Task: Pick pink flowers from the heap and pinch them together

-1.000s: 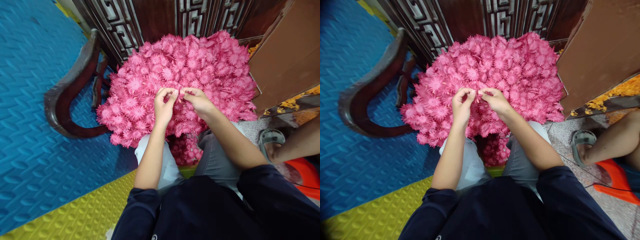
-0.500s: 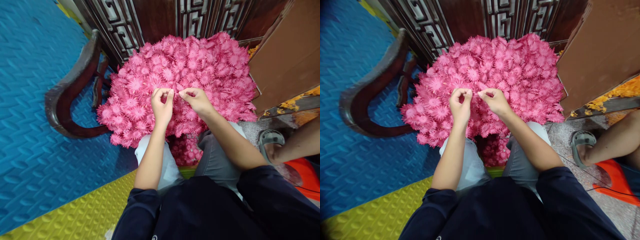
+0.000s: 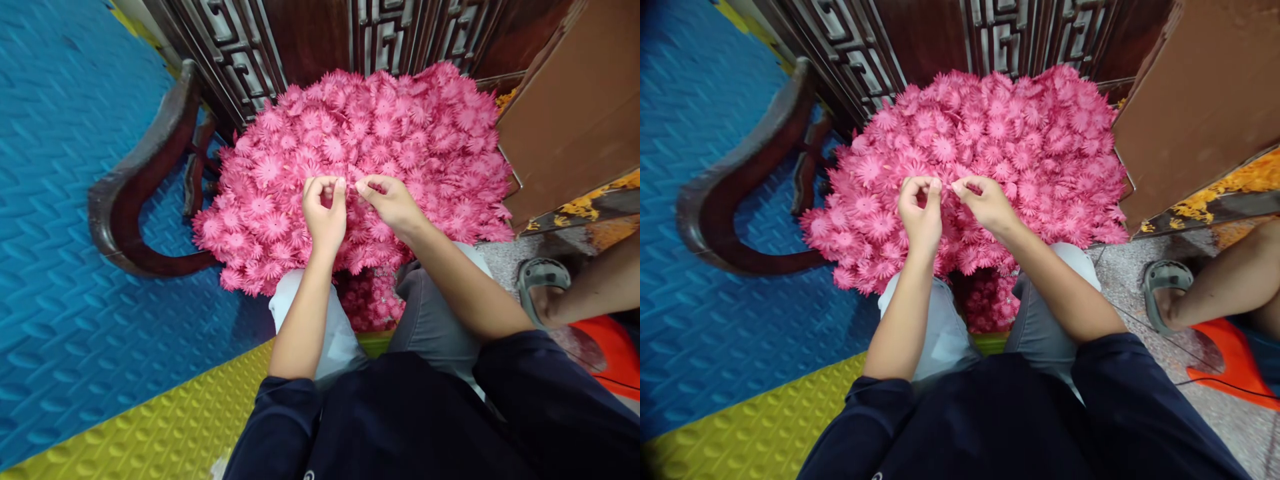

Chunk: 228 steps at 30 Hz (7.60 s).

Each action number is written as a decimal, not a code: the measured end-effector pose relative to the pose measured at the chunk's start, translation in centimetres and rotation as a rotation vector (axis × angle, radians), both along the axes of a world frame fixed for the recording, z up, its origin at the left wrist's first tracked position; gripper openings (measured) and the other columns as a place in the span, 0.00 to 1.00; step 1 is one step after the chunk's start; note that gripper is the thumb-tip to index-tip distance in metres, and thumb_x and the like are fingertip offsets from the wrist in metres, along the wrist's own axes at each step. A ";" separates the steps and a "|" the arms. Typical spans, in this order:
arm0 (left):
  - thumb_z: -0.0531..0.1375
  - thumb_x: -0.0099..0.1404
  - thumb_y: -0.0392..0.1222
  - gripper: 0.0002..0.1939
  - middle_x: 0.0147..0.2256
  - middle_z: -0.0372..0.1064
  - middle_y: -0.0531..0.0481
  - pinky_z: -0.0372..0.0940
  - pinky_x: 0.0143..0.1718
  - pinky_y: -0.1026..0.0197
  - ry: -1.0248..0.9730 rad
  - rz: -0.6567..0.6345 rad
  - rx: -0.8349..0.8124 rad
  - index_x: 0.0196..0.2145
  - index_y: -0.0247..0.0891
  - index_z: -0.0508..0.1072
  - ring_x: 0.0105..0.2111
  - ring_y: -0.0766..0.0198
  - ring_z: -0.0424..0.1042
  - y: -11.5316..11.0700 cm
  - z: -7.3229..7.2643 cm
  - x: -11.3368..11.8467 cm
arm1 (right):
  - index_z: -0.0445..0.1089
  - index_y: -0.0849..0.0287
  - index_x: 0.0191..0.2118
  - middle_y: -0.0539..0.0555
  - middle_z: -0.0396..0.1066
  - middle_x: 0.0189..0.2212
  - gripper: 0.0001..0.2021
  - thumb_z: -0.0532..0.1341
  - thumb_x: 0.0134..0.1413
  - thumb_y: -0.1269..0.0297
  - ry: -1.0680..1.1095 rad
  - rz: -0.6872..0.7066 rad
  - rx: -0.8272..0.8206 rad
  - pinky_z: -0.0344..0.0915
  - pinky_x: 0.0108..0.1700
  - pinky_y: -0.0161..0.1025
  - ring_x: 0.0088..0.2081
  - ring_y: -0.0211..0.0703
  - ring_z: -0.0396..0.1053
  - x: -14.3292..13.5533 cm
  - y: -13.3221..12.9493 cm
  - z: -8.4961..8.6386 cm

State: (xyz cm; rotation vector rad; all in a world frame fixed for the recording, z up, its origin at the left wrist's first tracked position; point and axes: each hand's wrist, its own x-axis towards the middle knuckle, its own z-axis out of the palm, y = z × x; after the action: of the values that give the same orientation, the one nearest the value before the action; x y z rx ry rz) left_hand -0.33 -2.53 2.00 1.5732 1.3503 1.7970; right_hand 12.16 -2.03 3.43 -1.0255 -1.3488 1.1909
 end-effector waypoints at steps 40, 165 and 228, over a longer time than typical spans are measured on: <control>0.55 0.64 0.64 0.22 0.29 0.64 0.53 0.63 0.37 0.61 -0.244 0.203 -0.087 0.30 0.41 0.66 0.32 0.66 0.67 2.1 -1.1 -2.7 | 0.68 0.56 0.32 0.49 0.72 0.28 0.22 0.65 0.46 0.40 0.225 -0.032 -0.286 0.68 0.28 0.35 0.28 0.36 0.69 1.9 1.5 -0.7; 0.52 0.68 0.60 0.18 0.32 0.59 0.52 0.64 0.41 0.63 -0.047 0.146 -0.062 0.34 0.43 0.58 0.34 0.66 0.64 0.4 -1.0 -0.1 | 0.73 0.56 0.30 0.48 0.73 0.26 0.18 0.74 0.36 0.52 0.246 0.036 -0.409 0.68 0.35 0.35 0.32 0.36 0.72 0.4 -0.3 1.2; 0.69 0.56 0.41 0.03 0.31 0.80 0.52 0.71 0.40 0.63 -0.200 -0.179 -0.155 0.30 0.40 0.80 0.32 0.66 0.78 -0.7 0.8 0.2 | 0.75 0.55 0.25 0.48 0.76 0.29 0.20 0.74 0.29 0.46 0.390 0.040 -0.246 0.70 0.44 0.38 0.36 0.37 0.72 0.4 0.2 0.3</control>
State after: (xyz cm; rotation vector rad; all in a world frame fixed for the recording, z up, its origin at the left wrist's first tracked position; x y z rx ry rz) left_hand -0.14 -3.19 2.84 1.3484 1.1856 1.6508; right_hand 12.55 -1.80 3.76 -0.8782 -0.9368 1.5241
